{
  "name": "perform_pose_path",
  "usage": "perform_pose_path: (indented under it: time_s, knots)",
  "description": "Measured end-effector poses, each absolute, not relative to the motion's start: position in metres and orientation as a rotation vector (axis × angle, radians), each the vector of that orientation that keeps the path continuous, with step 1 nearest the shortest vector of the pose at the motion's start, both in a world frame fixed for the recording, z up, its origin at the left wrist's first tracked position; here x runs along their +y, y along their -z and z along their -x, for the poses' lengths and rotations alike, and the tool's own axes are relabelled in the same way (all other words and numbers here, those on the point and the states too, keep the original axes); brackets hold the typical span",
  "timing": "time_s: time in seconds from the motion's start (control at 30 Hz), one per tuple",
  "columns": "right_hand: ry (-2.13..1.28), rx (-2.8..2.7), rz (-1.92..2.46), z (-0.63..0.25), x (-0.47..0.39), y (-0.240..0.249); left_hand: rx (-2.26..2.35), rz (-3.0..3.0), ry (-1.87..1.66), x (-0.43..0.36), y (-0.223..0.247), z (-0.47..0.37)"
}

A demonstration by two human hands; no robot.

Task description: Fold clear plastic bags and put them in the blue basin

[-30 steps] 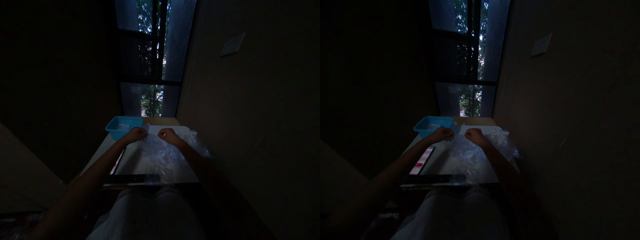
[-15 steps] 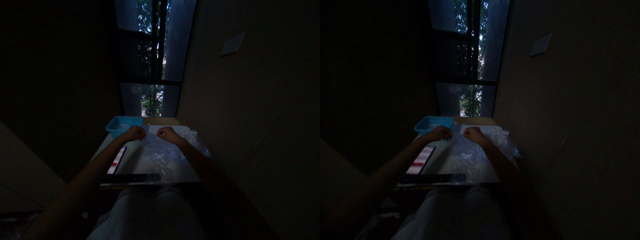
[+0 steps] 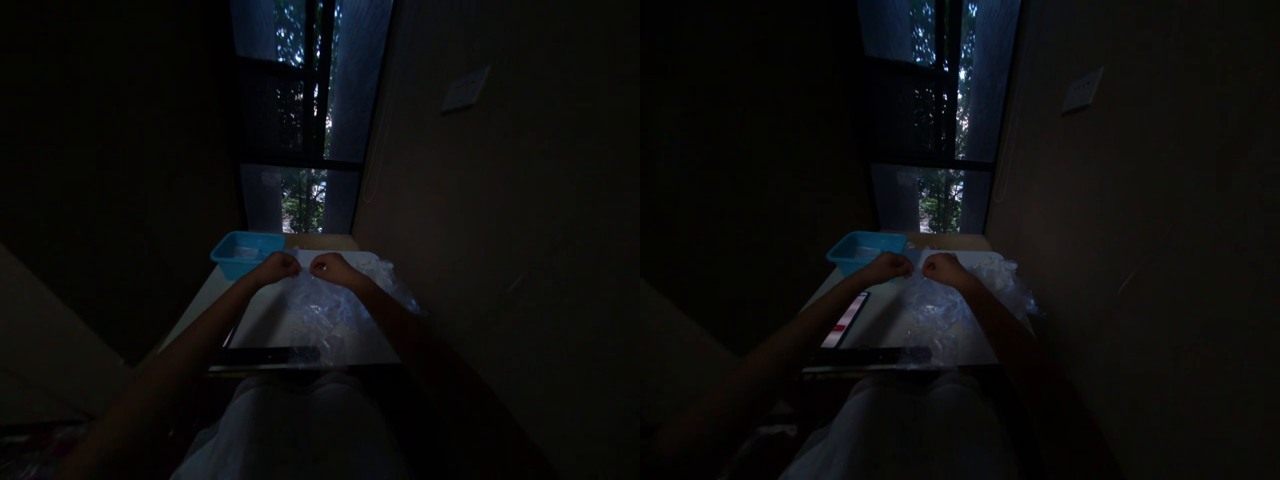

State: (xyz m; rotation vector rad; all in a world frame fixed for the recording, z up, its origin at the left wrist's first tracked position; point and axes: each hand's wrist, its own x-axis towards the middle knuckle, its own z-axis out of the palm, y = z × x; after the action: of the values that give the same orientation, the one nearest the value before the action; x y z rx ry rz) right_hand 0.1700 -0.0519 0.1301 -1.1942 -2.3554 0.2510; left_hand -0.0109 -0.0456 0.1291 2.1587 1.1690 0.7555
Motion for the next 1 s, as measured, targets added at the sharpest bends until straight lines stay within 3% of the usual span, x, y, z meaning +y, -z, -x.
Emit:
perform_pose_path:
  time_s: [1.0]
  knots:
    - [-0.114, -2.408, 1.316, -0.204, -0.041, -0.107, 1.294, -2.206, -0.68, -0.046, -0.139, 0.035]
